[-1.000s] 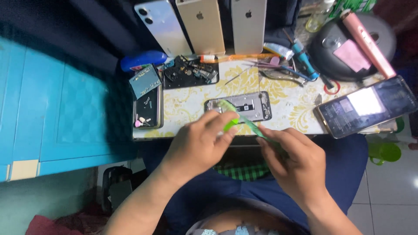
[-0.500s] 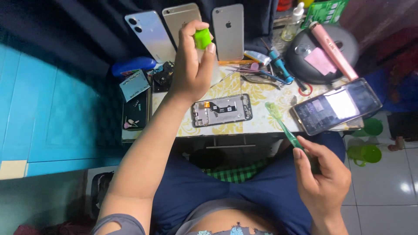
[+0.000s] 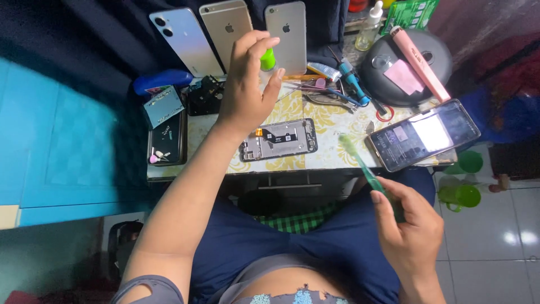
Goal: Cleaning the internal chassis of a disassembled smartphone using a toothbrush and cleaning solution.
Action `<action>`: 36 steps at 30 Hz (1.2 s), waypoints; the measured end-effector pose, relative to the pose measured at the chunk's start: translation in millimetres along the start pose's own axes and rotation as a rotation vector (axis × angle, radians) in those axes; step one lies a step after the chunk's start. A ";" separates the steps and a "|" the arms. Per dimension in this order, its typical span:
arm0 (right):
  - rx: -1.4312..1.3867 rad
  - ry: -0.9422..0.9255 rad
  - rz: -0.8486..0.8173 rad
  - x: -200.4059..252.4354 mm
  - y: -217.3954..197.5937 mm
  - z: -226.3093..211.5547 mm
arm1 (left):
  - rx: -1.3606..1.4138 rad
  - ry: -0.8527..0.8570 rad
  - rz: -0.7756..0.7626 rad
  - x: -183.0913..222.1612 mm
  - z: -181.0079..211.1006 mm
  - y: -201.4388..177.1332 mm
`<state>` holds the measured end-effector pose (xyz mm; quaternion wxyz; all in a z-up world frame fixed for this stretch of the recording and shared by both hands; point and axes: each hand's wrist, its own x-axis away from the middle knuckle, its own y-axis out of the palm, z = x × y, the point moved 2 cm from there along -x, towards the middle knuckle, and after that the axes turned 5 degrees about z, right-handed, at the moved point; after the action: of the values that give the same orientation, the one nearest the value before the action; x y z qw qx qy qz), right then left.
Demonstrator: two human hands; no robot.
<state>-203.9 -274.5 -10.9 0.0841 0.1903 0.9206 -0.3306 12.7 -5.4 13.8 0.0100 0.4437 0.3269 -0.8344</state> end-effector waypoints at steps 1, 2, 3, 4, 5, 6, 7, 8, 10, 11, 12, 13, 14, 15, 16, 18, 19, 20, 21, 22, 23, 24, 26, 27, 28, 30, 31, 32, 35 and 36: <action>0.008 -0.002 -0.002 0.3 1.7 -2.1 | 0.005 -0.005 0.005 3.6 -1.3 -1.9; 0.010 0.081 -0.053 1.0 4.8 -2.6 | -0.021 -0.001 0.019 7.4 -2.8 -4.2; 0.011 0.165 -0.106 2.7 8.0 -3.1 | -0.048 -0.001 0.033 12.8 -4.1 -7.2; 0.019 0.163 -0.112 5.2 9.4 1.0 | -0.045 -0.009 0.037 18.1 6.9 -14.8; 0.081 0.071 -0.139 7.5 11.8 3.5 | -0.061 0.029 0.092 23.5 18.2 -23.9; 0.142 -0.023 -0.167 9.8 14.3 5.9 | -0.077 0.068 0.147 28.9 29.4 -33.1; 0.147 -0.024 -0.174 8.1 16.7 0.8 | -0.077 0.060 0.149 37.2 37.1 -43.0; 0.119 -0.110 -0.179 6.4 19.3 -6.1 | -0.068 0.061 0.040 45.4 44.9 -50.6; 0.101 -0.195 -0.185 3.4 25.5 -19.7 | -0.050 0.060 -0.066 65.4 52.0 -60.1; 0.144 -0.204 -0.225 2.5 29.3 -26.3 | -0.117 -0.005 -0.178 79.2 50.9 -60.3; 0.187 -0.212 -0.265 2.0 33.7 -33.4 | -0.183 -0.068 -0.291 93.7 49.6 -61.2; 0.196 -0.221 -0.273 2.0 37.5 -34.2 | -0.181 -0.079 -0.281 101.0 49.0 -60.9; 0.280 -0.271 -0.252 1.9 41.0 -35.9 | -0.216 -0.102 -0.285 108.1 47.9 -60.7; 0.358 -0.320 -0.232 2.1 45.7 -37.9 | -0.256 -0.126 -0.294 115.0 46.7 -61.6; 0.362 -0.327 -0.241 1.7 48.3 -35.2 | -0.257 -0.137 -0.288 118.6 47.1 -61.6; 0.383 -0.300 -0.202 0.2 48.3 -28.4 | -0.330 -0.207 -0.310 121.9 45.8 -55.6; 0.390 -0.302 -0.203 1.7 53.0 -38.2 | -0.325 -0.209 -0.306 121.9 44.7 -55.2; 0.383 -0.308 -0.220 3.1 57.5 -47.8 | -0.330 -0.212 -0.286 121.4 44.2 -54.7; 0.378 -0.305 -0.234 6.6 61.8 -57.7 | -0.331 -0.210 -0.273 121.0 43.7 -54.3; 0.387 -0.299 -0.232 8.7 58.4 -58.0 | -0.321 -0.208 -0.274 122.5 46.1 -54.1; 0.362 -0.266 -0.253 6.7 58.5 -57.7 | -0.318 -0.216 -0.280 120.9 44.8 -54.6; 0.337 -0.232 -0.275 4.6 58.6 -57.7 | -0.314 -0.223 -0.286 119.0 43.5 -55.3; 0.388 -0.256 -0.184 1.5 60.5 -50.9 | -0.312 -0.219 -0.266 116.3 40.1 -56.3; 0.446 -0.255 -0.105 5.7 57.4 -45.9 | -0.292 -0.224 -0.268 119.8 42.5 -55.1; 0.451 -0.251 -0.111 11.3 64.7 -53.7 | -0.287 -0.229 -0.272 118.3 42.4 -55.2; 0.429 -0.324 -0.217 26.4 80.3 -71.9 | -0.309 -0.226 -0.270 116.3 43.8 -57.2; 0.427 -0.332 -0.220 23.9 76.2 -66.3 | -0.314 -0.231 -0.265 117.3 44.3 -57.3; 0.437 -0.280 -0.180 20.7 71.2 -60.6 | -0.323 -0.223 -0.252 117.9 45.1 -58.1; 0.527 -0.286 -0.105 17.0 69.3 -46.5 | -0.341 -0.219 -0.230 116.8 43.3 -58.0; 0.607 -0.335 -0.074 18.8 68.6 -41.7 | -0.345 -0.225 -0.229 118.1 44.1 -56.4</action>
<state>-194.5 -193.6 -23.7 0.1617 0.1163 0.7599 -0.6188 -108.6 46.8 -26.9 0.0274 0.2995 0.5098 -0.8060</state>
